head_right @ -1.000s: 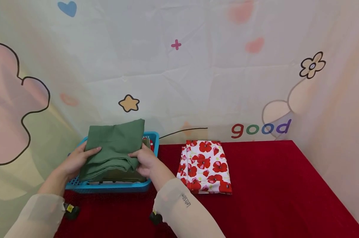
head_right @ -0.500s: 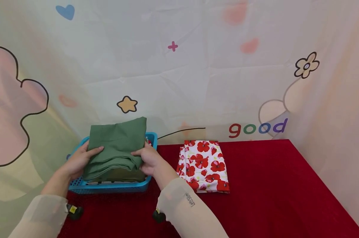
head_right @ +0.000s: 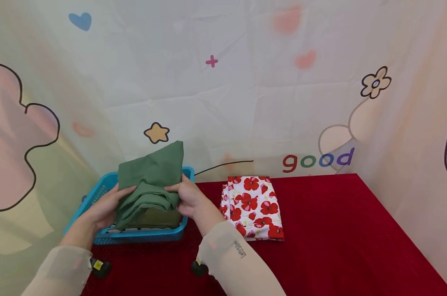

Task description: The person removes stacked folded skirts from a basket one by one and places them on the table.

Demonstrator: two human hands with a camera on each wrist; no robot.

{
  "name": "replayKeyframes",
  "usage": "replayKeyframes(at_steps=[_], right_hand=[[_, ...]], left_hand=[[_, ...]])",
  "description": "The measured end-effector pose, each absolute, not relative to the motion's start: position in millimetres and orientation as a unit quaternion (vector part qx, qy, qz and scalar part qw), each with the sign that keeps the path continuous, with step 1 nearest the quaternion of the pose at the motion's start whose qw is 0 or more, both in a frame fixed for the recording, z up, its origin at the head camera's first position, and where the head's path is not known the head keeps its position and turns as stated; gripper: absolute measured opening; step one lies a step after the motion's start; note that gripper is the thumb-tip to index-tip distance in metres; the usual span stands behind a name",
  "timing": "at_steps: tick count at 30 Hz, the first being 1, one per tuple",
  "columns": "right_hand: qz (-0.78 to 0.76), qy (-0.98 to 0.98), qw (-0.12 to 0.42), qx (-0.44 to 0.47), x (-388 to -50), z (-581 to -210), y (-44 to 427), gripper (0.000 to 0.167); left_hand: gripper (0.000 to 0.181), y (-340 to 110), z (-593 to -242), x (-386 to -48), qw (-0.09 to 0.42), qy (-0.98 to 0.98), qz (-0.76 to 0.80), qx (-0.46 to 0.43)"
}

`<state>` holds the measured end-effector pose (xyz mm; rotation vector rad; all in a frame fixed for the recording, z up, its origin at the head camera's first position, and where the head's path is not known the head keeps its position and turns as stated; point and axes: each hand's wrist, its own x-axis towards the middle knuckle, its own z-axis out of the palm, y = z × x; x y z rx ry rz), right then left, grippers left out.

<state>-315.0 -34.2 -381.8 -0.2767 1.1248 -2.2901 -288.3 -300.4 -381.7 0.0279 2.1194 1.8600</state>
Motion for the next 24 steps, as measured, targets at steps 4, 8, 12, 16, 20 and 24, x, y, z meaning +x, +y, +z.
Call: replayKeyframes(at_steps=[4, 8, 12, 16, 20, 24], right_hand=[[-0.854, 0.422, 0.286, -0.106, -314.9, -380.8, -29.6, 0.065], [-0.85, 0.429, 0.285, -0.114, -314.1, -379.9, -25.0, 0.063], [-0.849, 0.428, 0.288, -0.116, -313.5, -380.2, -19.3, 0.06], [-0.847, 0.431, 0.287, -0.124, -314.6, -382.6, -12.2, 0.049], [-0.845, 0.44, 0.275, -0.131, -316.7, -384.8, -4.0, 0.041], [-0.843, 0.452, 0.261, -0.127, -318.6, -385.1, 5.2, 0.04]], left_hand=[[0.077, -297.4, -385.1, -290.1, 0.17, 0.726, 0.666, 0.011], [0.075, -295.6, -386.2, -289.9, 0.179, 0.712, 0.679, 0.018], [0.074, -293.0, -386.6, -288.9, 0.197, 0.687, 0.699, 0.024], [0.072, -288.4, -385.5, -288.2, 0.211, 0.647, 0.732, 0.026], [0.073, -282.0, -383.9, -287.9, 0.199, 0.628, 0.752, 0.022], [0.075, -274.8, -383.0, -289.1, 0.177, 0.63, 0.755, 0.028]])
